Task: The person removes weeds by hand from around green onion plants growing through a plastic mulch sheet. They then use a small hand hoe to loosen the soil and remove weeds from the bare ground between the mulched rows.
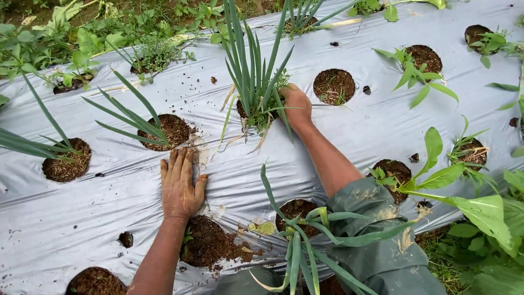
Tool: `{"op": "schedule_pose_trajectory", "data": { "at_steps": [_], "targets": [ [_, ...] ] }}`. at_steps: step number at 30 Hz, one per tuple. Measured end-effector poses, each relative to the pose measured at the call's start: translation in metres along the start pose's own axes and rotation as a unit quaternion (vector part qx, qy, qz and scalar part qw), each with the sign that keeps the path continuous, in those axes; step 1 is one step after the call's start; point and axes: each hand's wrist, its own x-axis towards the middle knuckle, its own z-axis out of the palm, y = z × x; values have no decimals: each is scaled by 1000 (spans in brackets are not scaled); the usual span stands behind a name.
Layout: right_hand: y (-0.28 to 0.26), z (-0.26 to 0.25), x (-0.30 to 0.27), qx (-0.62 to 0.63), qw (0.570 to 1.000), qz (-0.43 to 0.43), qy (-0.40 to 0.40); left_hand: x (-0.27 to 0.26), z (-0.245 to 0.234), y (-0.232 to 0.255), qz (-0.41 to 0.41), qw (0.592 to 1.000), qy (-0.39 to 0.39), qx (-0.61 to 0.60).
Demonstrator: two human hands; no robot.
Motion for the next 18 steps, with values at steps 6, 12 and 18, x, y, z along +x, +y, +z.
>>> {"op": "schedule_pose_trajectory", "data": {
  "at_steps": [6,12,18],
  "targets": [
    [-65,-85,-26,-19,986,-149,-70,0,3,-2,4,1000,20,-8],
    [-11,-51,-23,-30,970,-218,-102,0,6,-2,-1,1000,17,-14],
    [-41,-71,-17,9,994,-100,-52,1,3,-1,2,1000,22,-14]
  ]
}}
